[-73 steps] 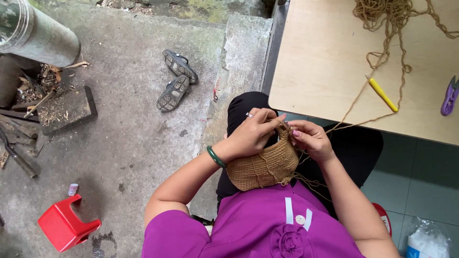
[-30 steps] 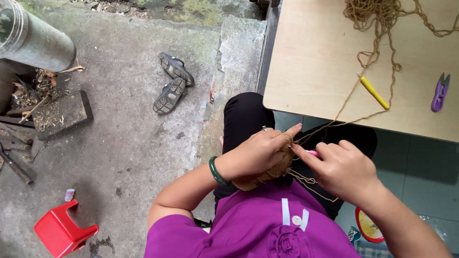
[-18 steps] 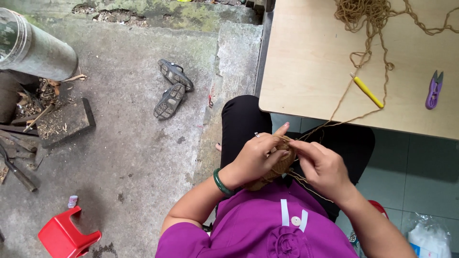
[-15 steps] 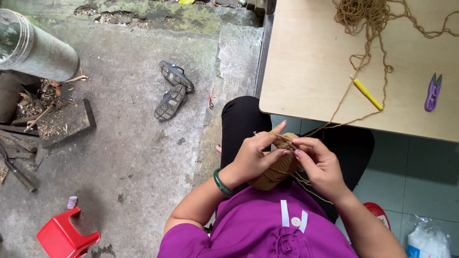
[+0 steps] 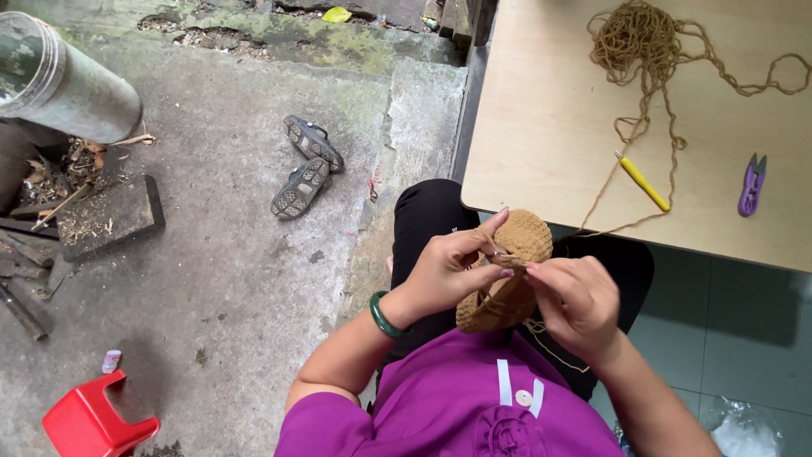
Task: A person is crocheting a brown strap for a bag using a crochet hook and yarn.
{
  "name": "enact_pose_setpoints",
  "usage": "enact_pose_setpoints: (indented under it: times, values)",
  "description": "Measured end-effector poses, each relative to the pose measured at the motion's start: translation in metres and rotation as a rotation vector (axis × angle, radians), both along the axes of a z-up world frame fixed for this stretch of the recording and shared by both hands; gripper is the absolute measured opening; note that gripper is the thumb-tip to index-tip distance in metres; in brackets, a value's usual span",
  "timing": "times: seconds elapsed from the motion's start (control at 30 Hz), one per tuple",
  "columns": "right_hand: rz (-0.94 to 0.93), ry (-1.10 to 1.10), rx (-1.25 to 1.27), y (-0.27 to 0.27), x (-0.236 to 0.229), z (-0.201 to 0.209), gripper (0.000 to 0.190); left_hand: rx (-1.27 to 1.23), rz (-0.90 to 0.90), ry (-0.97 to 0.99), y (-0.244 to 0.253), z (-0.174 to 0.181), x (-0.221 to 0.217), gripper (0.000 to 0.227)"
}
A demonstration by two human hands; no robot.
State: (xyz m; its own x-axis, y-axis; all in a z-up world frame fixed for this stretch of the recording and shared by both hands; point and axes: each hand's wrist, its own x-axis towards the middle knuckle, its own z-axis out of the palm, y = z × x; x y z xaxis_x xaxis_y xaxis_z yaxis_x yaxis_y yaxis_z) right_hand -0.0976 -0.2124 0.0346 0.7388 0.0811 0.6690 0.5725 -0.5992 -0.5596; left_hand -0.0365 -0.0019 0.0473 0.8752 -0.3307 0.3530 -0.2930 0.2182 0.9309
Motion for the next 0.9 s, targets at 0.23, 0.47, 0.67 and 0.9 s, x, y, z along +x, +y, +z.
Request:
enact_pose_setpoints:
  times: [0.23,0.47,0.67,0.9]
  values:
    - [0.017,-0.398,-0.421,0.007,0.004,0.062,0.016,0.214,-0.102,-0.256,0.034,0.080,0.008,0.021]
    - [0.110,-0.283,-0.620,0.024,-0.017,0.120,0.006,0.532,-0.288,-0.433,0.066,0.108,0.001,0.068]
    - [0.404,0.372,-0.328,-0.002,0.008,0.046,0.021,0.944,-0.648,-0.046,0.049,0.067,0.043,0.071]
    - [0.209,0.843,0.319,-0.014,0.022,-0.041,0.036,0.578,-0.603,0.130,0.016,-0.038,0.067,0.065]
